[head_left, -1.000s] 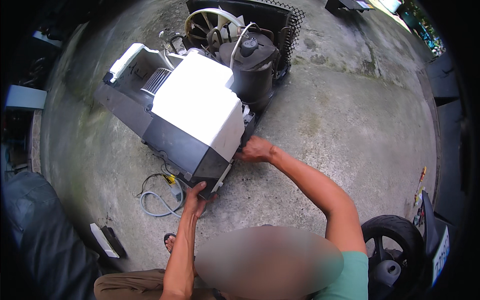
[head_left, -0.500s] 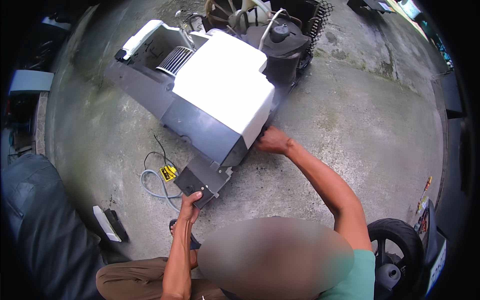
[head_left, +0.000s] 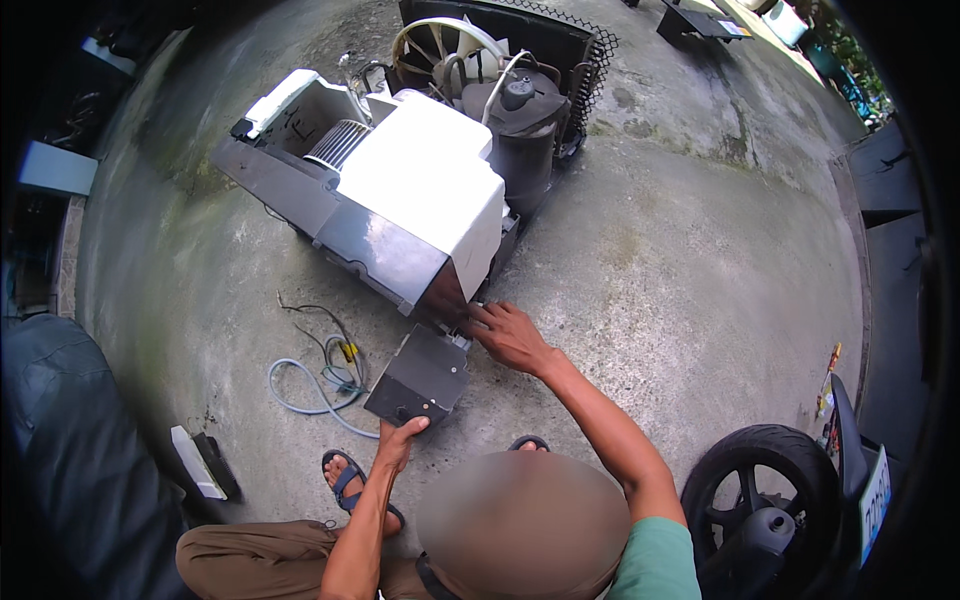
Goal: The person disassembles a large appliance outdoors, removing a side panel, detaching a fan assembly, and separating internal wiring. They use a cordless drill and a screwdriver to remove fasteners and separate components.
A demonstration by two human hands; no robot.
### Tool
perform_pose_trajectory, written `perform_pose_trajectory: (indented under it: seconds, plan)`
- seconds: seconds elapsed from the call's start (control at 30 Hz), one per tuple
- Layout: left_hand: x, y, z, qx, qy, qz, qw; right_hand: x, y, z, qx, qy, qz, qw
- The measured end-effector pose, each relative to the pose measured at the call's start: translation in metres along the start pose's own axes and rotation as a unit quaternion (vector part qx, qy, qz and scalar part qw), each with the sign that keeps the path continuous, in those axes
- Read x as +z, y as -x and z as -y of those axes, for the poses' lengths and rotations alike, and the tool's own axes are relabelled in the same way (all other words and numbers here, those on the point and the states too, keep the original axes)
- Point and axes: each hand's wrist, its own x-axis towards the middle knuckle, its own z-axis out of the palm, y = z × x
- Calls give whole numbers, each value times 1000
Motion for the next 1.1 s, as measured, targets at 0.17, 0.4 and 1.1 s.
perform_pose_trajectory:
  seconds: [0.17,0.4,1.1]
  plan:
    - [-23,-17,5,-17,12,46,999,-11,-7,-18,-40,-50,75,995]
    - [-31,-27,8,-35,45,62,996,-26,-21,-34,-89,-115,86,986]
    - [-1,-15,39,-11,98,-39,994,16,33,40,197,-383,-162,888]
